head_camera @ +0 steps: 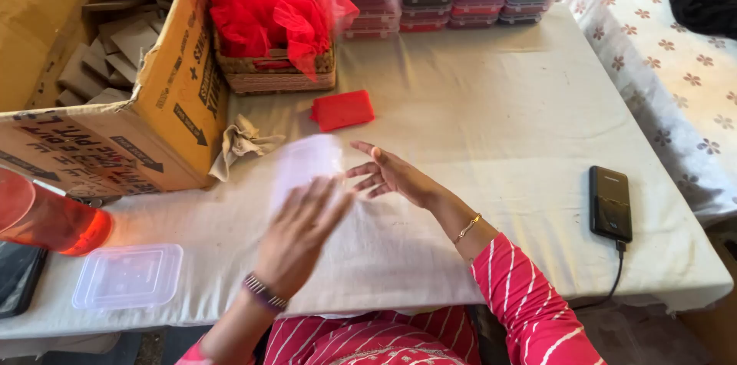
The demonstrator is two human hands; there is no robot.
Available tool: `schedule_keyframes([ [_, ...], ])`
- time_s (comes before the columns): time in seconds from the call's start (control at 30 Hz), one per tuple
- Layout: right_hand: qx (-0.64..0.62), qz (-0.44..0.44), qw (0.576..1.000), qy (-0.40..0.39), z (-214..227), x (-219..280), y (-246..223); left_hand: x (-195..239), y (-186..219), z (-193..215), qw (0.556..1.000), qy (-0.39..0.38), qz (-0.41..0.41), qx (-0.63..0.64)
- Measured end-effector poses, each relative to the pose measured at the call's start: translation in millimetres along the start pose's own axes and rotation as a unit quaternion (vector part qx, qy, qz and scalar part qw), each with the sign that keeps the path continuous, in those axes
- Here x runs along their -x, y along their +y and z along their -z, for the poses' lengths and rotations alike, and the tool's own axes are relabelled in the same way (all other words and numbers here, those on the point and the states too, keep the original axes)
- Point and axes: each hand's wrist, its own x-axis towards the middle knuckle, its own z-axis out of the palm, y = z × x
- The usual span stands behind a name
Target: The person wipes small plastic storage containers with a cloth, handling them one at a time and setting each wiped container aside. Near the end they also wipe a small wooden piece with the cloth.
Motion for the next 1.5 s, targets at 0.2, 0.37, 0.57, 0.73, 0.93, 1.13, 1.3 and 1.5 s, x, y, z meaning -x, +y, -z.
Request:
schedule_keyframes([
  [0.2,0.013,0.112,0.987,0.116,58.4,-2.0,38.3,-62.7,63.5,-2.2,0.936,0.050,-0.100,0.333],
  [0.37,0.188,0.204,0.915,0.292,88.5,-3.3,45.9,-78.0,94.6,59.8,0.759,-0.004,-0.171,0.628],
  [0.57,0.387,0.222,0.827,0.342,48.7,9.5,33.0,-45.1,139.5,107.9,0.817,0.009,-0.068,0.573],
  [0.73,0.509,0.266,0.753,0.321,33.0,14.0,30.4,-32.3,147.4,120.8,0.858,0.007,-0.028,0.513],
  [0.93,0.674,0.186,0.666,0.258,-14.3,12.5,26.8,-36.8,96.4,70.6,0.896,0.030,0.045,0.441],
  [1.13,0.654,0.098,0.702,0.264,-13.5,19.7,22.0,-79.2,-33.5,-51.6,0.919,0.051,0.076,0.383],
  [1.3,0.628,-0.047,0.731,0.264,0.7,32.3,-5.7,-43.6,-147.4,-133.6,0.947,-0.001,0.310,-0.087],
  [1.5,0.400,0.198,0.856,0.261,85.4,10.5,45.0,-16.9,-187.0,-178.5,0.935,0.043,0.341,0.088],
])
